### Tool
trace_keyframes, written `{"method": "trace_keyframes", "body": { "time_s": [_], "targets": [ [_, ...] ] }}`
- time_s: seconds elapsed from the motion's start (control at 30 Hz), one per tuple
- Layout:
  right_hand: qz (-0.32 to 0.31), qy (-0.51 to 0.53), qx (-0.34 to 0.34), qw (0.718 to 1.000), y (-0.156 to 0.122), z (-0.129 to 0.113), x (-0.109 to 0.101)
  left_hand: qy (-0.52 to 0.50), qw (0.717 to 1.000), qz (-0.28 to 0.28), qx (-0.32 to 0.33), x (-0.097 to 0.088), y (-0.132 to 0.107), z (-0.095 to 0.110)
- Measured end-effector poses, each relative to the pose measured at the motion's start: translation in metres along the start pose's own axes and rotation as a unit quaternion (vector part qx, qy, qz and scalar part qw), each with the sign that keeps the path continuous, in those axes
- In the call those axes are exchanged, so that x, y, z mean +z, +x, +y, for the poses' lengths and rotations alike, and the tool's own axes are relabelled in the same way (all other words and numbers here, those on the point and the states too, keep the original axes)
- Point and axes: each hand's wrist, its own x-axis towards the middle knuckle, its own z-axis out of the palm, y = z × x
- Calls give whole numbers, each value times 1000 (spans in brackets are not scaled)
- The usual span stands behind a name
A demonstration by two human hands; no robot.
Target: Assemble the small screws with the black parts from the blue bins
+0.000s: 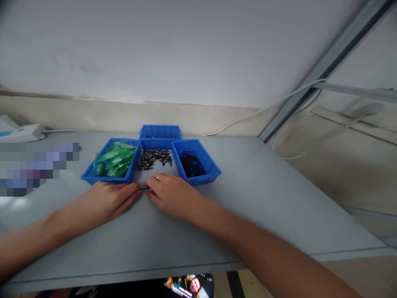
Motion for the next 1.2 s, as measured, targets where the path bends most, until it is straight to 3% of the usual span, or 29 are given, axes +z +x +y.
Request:
{"method": "trace_keyframes", "body": {
  "time_s": [0.47, 0.87, 1.2],
  "targets": [
    [6, 3, -12, 1000, 0, -4, -5, 1, 1000, -18, 8, 1, 1, 1],
    [-1, -10, 12, 1000, -1, -2, -3, 17, 1000, 5, 0, 3, 1, 0],
    [-1, -9, -4, 1000, -2, -3, -4, 10, 1000, -20, 2, 3, 1, 1]
  ]
}}
